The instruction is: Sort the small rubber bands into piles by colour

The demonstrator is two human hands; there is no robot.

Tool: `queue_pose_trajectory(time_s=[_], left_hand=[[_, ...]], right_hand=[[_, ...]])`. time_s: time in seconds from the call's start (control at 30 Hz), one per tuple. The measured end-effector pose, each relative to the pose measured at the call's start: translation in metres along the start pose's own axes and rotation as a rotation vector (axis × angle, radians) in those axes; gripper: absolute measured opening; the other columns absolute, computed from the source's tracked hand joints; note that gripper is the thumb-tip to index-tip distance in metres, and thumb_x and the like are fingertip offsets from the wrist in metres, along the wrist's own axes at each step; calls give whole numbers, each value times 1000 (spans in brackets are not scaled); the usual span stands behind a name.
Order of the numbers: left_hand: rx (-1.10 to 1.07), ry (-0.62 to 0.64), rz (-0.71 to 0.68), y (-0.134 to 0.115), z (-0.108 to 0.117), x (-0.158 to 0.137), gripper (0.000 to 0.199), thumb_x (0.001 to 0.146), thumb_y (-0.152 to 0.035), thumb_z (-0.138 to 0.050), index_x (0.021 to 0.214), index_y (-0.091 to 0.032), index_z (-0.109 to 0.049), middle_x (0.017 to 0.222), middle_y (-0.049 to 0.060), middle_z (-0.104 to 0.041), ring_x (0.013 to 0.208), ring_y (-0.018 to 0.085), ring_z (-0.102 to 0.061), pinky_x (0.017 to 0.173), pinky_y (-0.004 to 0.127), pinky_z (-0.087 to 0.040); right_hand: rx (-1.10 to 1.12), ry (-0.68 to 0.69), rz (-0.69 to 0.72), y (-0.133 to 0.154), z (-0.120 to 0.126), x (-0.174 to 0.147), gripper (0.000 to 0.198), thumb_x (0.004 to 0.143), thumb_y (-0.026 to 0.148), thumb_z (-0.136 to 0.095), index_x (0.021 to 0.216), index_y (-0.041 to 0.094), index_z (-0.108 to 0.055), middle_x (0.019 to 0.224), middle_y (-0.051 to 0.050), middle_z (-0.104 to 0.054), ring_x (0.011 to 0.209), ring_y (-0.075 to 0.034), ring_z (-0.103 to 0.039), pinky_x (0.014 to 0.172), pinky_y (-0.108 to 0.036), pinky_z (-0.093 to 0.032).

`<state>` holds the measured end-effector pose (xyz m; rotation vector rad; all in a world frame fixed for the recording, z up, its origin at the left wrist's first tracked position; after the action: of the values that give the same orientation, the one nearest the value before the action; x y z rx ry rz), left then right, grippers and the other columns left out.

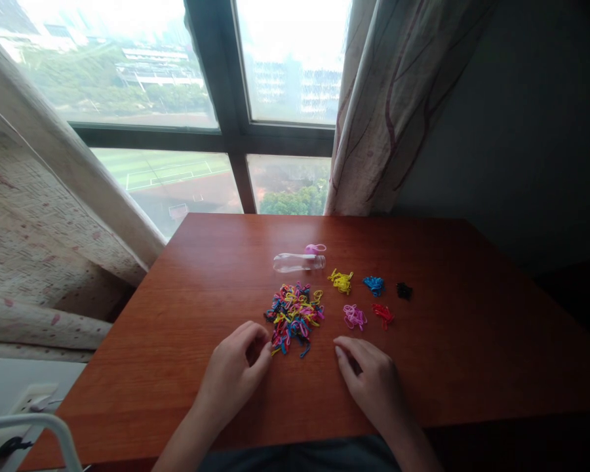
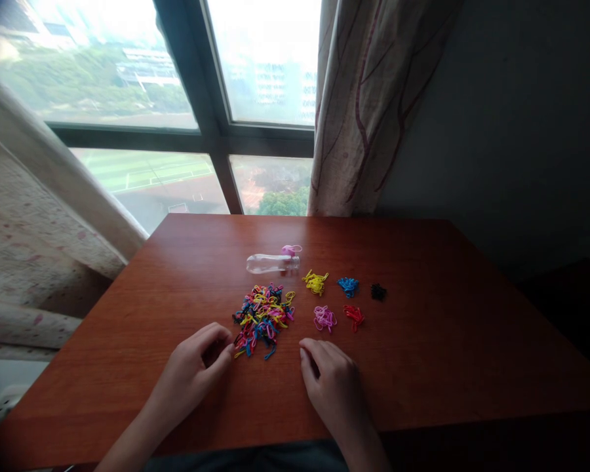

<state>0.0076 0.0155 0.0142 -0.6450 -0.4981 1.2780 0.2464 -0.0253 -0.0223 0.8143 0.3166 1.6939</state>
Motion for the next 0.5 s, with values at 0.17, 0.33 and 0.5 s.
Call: queue_pose_trajectory(time_s=[0.17, 0.33, 0.5], left_hand=[[-138, 38, -11, -3, -8, 2, 16, 90, -29, -51, 79, -19, -57, 74, 0, -59, 65, 14, -52, 61, 25, -39], [-150, 45, -11, -6, -15, 3, 14, 88, -27, -52, 80, -19, -59, 74, 1, -60, 64, 14, -53, 60, 25, -40], [-43, 29, -39, -8, -19, 2, 11, 87, -25, -52, 81, -20, -58, 78, 2, -61, 66, 15, -55, 62, 25, -41]], right_hand=[[-14, 1, 2, 2, 1, 1, 19, 95, 18, -48, 97, 21, -67, 91, -4, -73, 80, -19, -69, 76, -29, -52], [-13, -10, 2, 2, 1, 1, 19, 95, 18, -48, 97, 21, -67, 91, -4, -73, 80, -19, -69, 76, -29, -52], [0, 1, 0, 0, -1, 1, 18, 94, 18, -49, 97, 21, -67, 92, -4, -73, 81, -19, -69, 77, -29, -52]])
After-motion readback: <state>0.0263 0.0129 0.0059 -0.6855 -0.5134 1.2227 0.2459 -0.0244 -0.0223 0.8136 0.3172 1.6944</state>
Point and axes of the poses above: each hand's wrist, its own x-axis towards the middle knuckle, its own z-axis out of the back of the hand, y = z × x, the point moved 4 cm from there along x, towards the middle knuckle
